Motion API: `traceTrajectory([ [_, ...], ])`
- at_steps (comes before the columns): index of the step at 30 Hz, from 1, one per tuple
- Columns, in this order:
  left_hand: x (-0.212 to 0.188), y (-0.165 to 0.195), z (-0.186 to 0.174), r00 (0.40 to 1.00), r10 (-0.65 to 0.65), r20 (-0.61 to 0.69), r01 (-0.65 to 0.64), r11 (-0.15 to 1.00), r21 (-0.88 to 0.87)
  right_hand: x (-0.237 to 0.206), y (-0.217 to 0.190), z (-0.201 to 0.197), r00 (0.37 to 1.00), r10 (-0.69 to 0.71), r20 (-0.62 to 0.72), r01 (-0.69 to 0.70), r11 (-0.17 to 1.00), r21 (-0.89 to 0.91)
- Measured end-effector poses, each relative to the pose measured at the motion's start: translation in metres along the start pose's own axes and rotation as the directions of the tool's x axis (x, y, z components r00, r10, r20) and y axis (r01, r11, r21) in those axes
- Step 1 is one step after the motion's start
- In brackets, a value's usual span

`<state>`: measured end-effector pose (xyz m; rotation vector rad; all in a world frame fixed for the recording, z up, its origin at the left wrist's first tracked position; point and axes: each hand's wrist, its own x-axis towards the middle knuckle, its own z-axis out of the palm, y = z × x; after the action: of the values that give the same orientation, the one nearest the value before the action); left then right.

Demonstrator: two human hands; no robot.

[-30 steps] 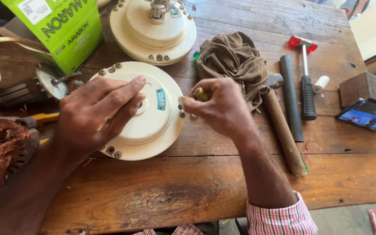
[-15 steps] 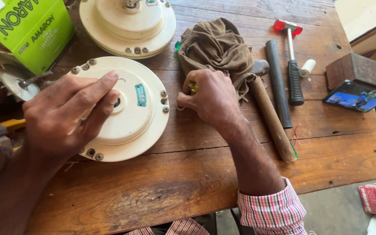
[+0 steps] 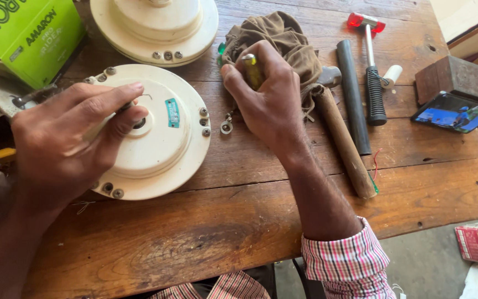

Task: The person works on a ceiling fan motor at a wooden workbench, using a screwdriver to loosen and remove screws from the fan's central hub and wiring, handling small nuts and wires by hand. They then flip the fan housing over, unscrew its side fasteners, and lift off the cover to expose the internal rotor and windings.

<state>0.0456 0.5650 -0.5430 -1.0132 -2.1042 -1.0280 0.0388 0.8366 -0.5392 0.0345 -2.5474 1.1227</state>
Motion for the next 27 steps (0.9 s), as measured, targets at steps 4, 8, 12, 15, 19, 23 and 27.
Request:
traceTrajectory([
  [4, 0.001, -0.003, -0.006, 0.997, -0.025, 0.069, 0.028, 0.999, -0.041, -0.005, -0.004, 0.004, 0.960, -0.275, -0.042, 0.277, 0.960, 0.039],
  [8, 0.004, -0.005, -0.009, 0.995, -0.017, 0.098, 0.026, 0.995, -0.092, -0.004, -0.002, 0.013, 0.995, -0.092, -0.033, 0.096, 0.986, 0.135],
  [12, -0.008, -0.003, 0.008, 0.992, -0.127, -0.003, 0.125, 0.980, -0.152, -0.002, 0.004, 0.013, 0.953, -0.264, -0.152, 0.294, 0.925, 0.239],
  [15, -0.022, -0.001, 0.022, 0.988, -0.115, -0.102, 0.116, 0.993, 0.012, -0.004, 0.007, 0.008, 0.950, -0.241, -0.199, 0.296, 0.899, 0.323],
  [19, -0.024, 0.011, 0.031, 0.988, -0.150, -0.028, 0.153, 0.967, 0.204, -0.010, 0.007, 0.000, 0.959, -0.226, -0.169, 0.279, 0.843, 0.460],
  [23, -0.003, 0.044, 0.040, 0.989, -0.141, -0.041, 0.146, 0.975, 0.167, -0.013, 0.010, -0.010, 0.945, -0.279, -0.168, 0.326, 0.827, 0.458],
  [27, 0.024, 0.042, 0.039, 1.000, 0.027, 0.002, -0.026, 0.965, 0.262, -0.011, 0.018, -0.022, 0.945, -0.277, -0.174, 0.326, 0.826, 0.459],
])
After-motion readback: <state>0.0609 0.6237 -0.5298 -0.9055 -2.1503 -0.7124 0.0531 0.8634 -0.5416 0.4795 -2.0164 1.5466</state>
